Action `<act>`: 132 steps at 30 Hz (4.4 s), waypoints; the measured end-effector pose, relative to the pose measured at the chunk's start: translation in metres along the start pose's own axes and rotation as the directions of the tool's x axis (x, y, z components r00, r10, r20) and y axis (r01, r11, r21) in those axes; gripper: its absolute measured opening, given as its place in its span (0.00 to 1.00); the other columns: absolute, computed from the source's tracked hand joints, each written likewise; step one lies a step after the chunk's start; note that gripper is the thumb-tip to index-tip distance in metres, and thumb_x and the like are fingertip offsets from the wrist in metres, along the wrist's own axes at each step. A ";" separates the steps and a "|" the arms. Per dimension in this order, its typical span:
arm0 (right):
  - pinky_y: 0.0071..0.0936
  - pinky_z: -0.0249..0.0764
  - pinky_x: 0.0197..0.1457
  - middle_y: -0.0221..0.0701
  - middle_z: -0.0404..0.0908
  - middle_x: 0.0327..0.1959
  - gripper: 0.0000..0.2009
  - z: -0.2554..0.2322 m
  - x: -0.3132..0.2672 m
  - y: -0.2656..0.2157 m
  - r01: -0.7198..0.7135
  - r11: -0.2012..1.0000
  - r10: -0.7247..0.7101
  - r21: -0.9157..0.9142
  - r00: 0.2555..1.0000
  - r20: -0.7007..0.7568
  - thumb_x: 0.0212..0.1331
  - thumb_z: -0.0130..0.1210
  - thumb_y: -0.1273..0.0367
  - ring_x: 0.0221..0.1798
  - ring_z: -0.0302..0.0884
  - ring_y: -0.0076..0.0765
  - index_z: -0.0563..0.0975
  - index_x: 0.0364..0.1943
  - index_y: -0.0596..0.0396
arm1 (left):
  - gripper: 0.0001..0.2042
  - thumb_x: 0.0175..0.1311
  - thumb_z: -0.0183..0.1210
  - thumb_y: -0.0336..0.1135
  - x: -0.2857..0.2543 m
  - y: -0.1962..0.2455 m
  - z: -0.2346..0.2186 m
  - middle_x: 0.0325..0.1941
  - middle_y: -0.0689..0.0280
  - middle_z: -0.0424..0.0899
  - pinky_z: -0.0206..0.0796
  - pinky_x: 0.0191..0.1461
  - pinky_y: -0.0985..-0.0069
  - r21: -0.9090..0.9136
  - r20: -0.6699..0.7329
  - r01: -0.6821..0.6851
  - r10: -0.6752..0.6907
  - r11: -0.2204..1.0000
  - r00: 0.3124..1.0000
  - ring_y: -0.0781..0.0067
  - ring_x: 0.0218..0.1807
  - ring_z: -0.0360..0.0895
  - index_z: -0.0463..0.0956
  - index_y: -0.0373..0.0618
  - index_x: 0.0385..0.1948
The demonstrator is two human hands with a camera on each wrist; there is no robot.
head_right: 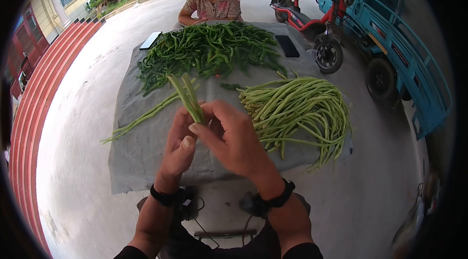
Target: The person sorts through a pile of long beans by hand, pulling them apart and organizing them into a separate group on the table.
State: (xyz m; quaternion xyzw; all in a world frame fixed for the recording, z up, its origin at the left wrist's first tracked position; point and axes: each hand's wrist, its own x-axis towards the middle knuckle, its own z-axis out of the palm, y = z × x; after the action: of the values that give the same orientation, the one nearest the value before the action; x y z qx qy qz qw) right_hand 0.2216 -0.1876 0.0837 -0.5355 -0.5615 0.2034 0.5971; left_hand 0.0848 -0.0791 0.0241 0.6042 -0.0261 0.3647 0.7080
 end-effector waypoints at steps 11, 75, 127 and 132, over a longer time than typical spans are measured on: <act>0.19 0.75 0.36 0.29 0.82 0.39 0.12 -0.033 -0.014 -0.038 0.088 0.923 -0.005 0.375 0.976 -0.216 0.74 0.62 0.71 0.33 0.77 0.18 0.78 0.55 0.62 | 0.13 0.66 0.72 0.24 -0.008 -0.014 0.009 0.45 0.70 0.83 0.68 0.60 0.75 0.150 0.038 0.120 -0.127 0.981 0.991 0.78 0.49 0.78 0.79 0.41 0.49; 0.25 0.82 0.37 0.29 0.83 0.42 0.13 -0.112 -0.010 0.078 -0.107 0.799 0.279 0.591 0.938 -0.206 0.79 0.57 0.63 0.37 0.81 0.22 0.81 0.54 0.58 | 0.10 0.64 0.66 0.25 -0.016 0.051 -0.084 0.44 0.58 0.86 0.74 0.51 0.61 0.977 -0.198 0.202 0.069 -0.063 0.978 0.47 0.49 0.85 0.82 0.42 0.46; 0.24 0.82 0.31 0.30 0.82 0.37 0.10 -0.046 0.001 0.035 -0.256 0.839 0.280 0.481 0.960 0.023 0.74 0.62 0.70 0.31 0.81 0.20 0.80 0.51 0.62 | 0.10 0.83 0.54 0.37 0.002 -0.021 0.027 0.39 0.71 0.80 0.70 0.44 0.81 0.233 -0.133 0.222 -0.195 0.947 0.972 0.83 0.38 0.76 0.76 0.40 0.50; 0.25 0.83 0.32 0.29 0.82 0.36 0.12 -0.057 -0.001 0.040 -0.230 0.850 0.245 0.474 0.969 0.030 0.75 0.62 0.68 0.31 0.81 0.21 0.80 0.52 0.62 | 0.12 0.84 0.54 0.39 0.002 -0.015 0.029 0.38 0.72 0.80 0.69 0.42 0.81 0.224 -0.078 0.292 -0.282 0.930 0.956 0.84 0.37 0.75 0.78 0.40 0.52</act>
State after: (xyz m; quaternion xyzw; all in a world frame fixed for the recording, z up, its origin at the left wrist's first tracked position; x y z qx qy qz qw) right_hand 0.2860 -0.1983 0.0605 -0.4416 -0.4148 0.3983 0.6887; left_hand 0.1065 -0.1037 0.0204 0.6723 0.1212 0.2712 0.6781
